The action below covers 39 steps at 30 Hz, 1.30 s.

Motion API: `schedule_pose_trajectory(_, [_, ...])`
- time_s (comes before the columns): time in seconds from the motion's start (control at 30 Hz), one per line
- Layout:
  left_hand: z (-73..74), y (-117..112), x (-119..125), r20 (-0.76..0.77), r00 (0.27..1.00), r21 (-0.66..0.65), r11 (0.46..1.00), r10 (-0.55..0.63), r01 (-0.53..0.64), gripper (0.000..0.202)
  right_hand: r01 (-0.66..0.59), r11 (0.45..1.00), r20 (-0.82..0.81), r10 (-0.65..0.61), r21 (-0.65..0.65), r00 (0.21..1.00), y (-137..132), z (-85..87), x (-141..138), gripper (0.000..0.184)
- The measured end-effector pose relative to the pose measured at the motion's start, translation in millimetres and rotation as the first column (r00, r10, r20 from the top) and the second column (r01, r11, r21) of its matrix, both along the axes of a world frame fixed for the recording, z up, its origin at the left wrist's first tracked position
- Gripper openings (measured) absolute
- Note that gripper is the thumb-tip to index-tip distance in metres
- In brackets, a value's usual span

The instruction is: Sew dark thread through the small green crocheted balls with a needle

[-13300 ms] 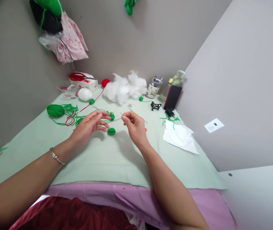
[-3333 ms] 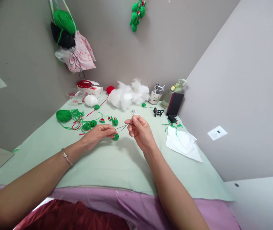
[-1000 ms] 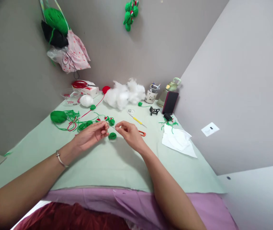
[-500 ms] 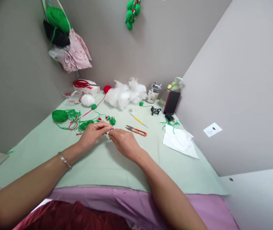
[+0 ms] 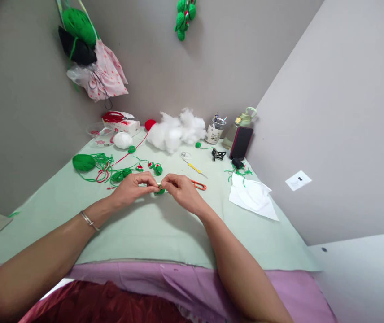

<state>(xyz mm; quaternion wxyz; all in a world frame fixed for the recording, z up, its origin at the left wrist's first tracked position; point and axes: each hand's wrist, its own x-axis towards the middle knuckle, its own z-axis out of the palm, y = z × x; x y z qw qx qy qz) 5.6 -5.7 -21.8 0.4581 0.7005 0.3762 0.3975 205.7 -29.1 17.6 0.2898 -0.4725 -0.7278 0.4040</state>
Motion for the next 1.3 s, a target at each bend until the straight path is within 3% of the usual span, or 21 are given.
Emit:
schedule_pose_trajectory(0.17, [2.8, -1.1, 0.6, 0.064, 0.996, -0.031, 0.998, 0.062, -0.06, 0.019, -0.006, 0.999, -0.051, 0.004, -0.043, 0.999, 0.6, -0.6, -0.4, 0.021])
schedule_pose_trajectory(0.4, [2.9, 1.2, -0.2, 0.239, 0.97, -0.205, 0.975, -0.037, 0.088, 0.026, -0.007, 0.999, -0.05, 0.006, -0.035, 0.999, 0.8, -1.8, 0.2, 0.021])
schedule_pose_trajectory(0.67, [-0.1, 3.2, -2.2, 0.34, 0.94, -0.265, 0.961, 0.019, 0.076, 0.024, 0.004, 1.0, -0.048, -0.005, -0.028, 0.999, 0.1, -0.3, -0.1, 0.023])
schedule_pose_trajectory(1.07, [9.6, 3.9, -6.4, 0.397, 0.882, -0.326, 0.938, 0.253, -0.123, 0.029, 0.135, 0.991, -0.043, -0.136, -0.026, 0.99, 7.2, -3.2, 3.1, 0.024])
schedule_pose_trajectory(1.3, [12.0, 1.0, -2.8, 0.42, 0.851, -0.357, 0.92, 0.315, -0.164, 0.03, 0.245, 0.967, -0.207, -0.253, -0.062, 0.945, 12.4, -4.4, 6.2, 0.024])
